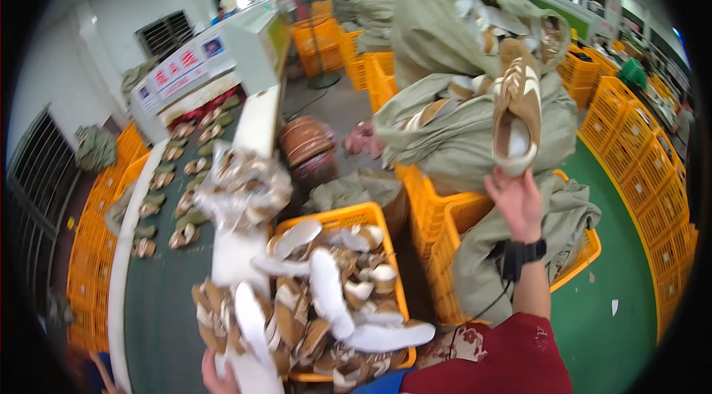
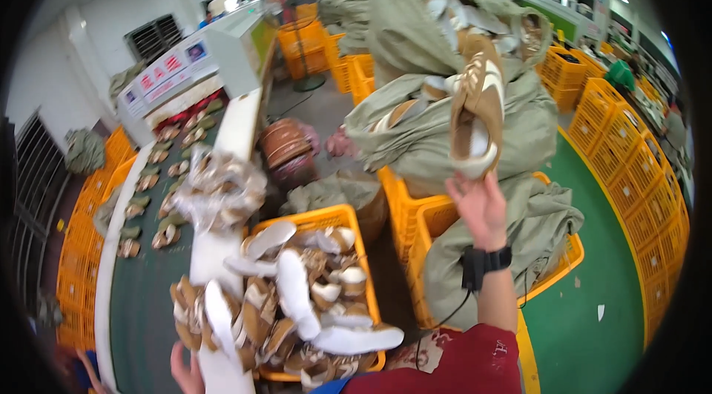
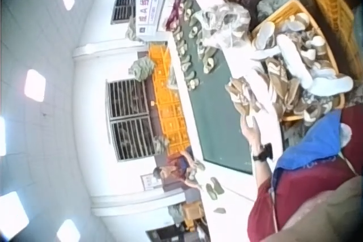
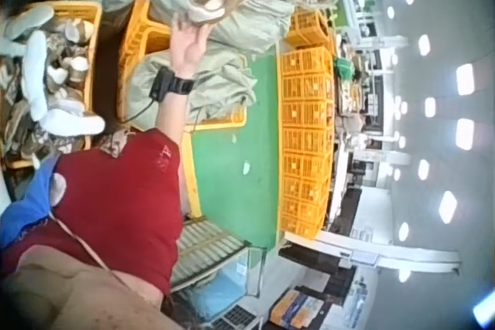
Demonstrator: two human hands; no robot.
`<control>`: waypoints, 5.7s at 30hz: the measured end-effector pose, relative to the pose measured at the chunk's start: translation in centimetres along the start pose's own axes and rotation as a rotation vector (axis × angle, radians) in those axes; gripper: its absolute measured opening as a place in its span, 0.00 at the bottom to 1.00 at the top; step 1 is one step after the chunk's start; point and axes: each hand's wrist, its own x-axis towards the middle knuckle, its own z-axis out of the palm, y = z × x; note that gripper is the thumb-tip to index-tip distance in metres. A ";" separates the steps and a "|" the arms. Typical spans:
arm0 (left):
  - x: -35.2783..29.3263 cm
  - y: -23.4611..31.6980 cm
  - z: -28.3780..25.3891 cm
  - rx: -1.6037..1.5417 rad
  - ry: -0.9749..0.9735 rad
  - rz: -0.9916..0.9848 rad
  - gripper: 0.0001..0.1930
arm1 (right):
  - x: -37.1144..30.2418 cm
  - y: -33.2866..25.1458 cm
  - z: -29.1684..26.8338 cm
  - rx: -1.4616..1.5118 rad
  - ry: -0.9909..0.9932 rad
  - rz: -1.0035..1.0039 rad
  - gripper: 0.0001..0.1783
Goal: The person is sorting semi-finished shoes and soles from large bags into smaller yellow crates at a factory station.
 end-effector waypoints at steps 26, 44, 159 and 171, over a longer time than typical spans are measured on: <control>-19.6 -6.6 -15.6 -0.495 0.179 -0.358 0.38 | -39.9 39.8 35.1 -1.104 -1.515 -0.482 0.29; -19.2 -9.5 -14.2 -0.483 0.412 -0.468 0.15 | -38.2 43.5 36.5 -0.786 -1.657 0.606 0.10; -19.0 -23.5 -9.8 0.064 -0.020 -0.365 0.30 | -31.4 55.5 16.3 -1.288 -1.351 0.858 0.28; -29.1 -20.9 -5.3 -0.443 -0.084 -1.129 0.20 | -32.3 54.0 18.8 -1.555 -1.312 0.338 0.21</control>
